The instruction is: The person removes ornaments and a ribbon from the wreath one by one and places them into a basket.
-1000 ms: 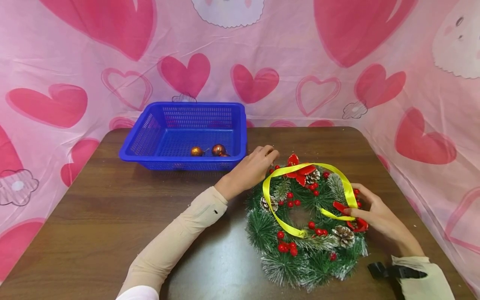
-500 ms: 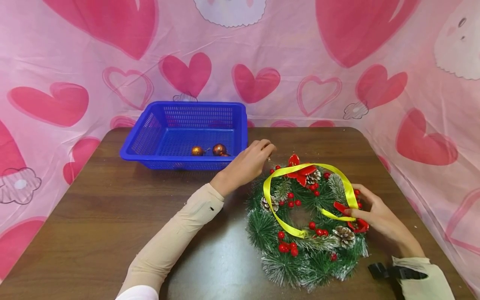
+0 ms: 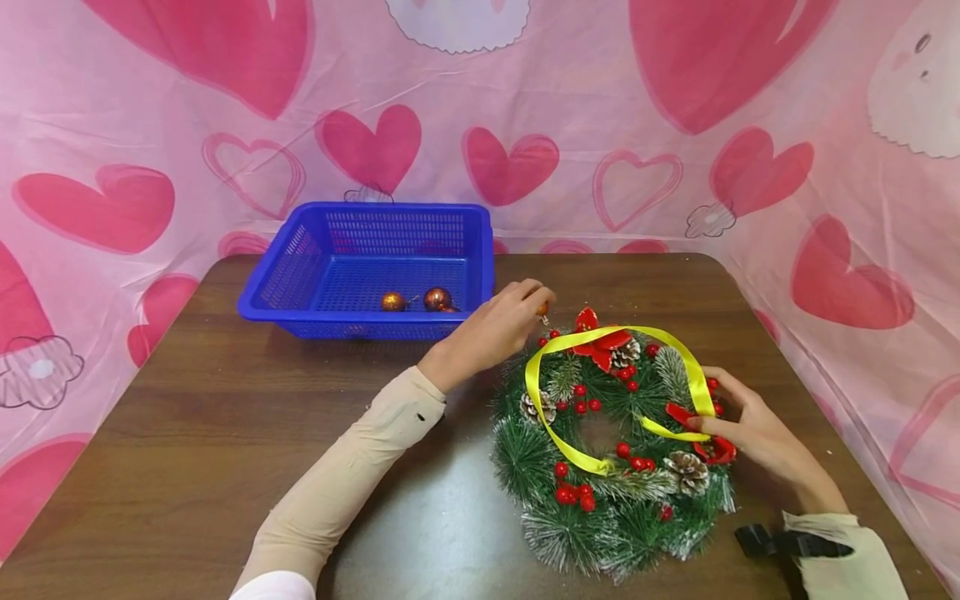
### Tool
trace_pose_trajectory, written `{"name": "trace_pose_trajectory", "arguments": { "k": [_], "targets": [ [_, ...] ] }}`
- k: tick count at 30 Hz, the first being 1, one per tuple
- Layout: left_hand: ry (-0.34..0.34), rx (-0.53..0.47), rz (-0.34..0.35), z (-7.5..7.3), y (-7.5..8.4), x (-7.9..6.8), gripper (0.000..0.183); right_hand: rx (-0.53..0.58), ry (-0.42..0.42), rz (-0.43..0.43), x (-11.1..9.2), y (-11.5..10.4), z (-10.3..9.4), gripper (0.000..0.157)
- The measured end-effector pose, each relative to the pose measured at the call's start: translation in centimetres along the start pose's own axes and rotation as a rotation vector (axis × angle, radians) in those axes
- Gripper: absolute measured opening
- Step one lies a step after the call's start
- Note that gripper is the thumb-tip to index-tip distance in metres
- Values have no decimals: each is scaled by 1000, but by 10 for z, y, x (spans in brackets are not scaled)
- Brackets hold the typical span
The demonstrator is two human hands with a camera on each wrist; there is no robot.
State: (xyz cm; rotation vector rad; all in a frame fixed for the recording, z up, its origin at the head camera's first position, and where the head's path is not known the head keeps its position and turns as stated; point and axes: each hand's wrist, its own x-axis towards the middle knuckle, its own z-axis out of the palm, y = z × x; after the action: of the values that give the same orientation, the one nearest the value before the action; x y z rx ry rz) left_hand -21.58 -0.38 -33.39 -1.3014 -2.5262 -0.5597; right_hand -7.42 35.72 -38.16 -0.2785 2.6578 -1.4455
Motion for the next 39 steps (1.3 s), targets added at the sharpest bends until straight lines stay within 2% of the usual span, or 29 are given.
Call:
{"name": "trace_pose_trajectory", "arguments": {
  "k": [10,16,24,28,35,39],
  "targets": [
    [25,-46,14,7,4,0,29,-58,2,9,0,0,-2,55],
    [32,-79,39,2,4,0,30,-14,5,-9,0,0,-2,55],
    [89,-96,43,-3,2,0,29,-27,12,8,-1,-1,-1,55],
    [104,-75,30,-2,2,0,29,-40,9,13,-1,1,-2,55],
    [144,68,-15,3,-2,0,25,-42,12,6,-1,2,-1,54],
    [164,41,-20,4,-3,0,24,-26,7,-15,0,1,-1,54]
  ]
}}
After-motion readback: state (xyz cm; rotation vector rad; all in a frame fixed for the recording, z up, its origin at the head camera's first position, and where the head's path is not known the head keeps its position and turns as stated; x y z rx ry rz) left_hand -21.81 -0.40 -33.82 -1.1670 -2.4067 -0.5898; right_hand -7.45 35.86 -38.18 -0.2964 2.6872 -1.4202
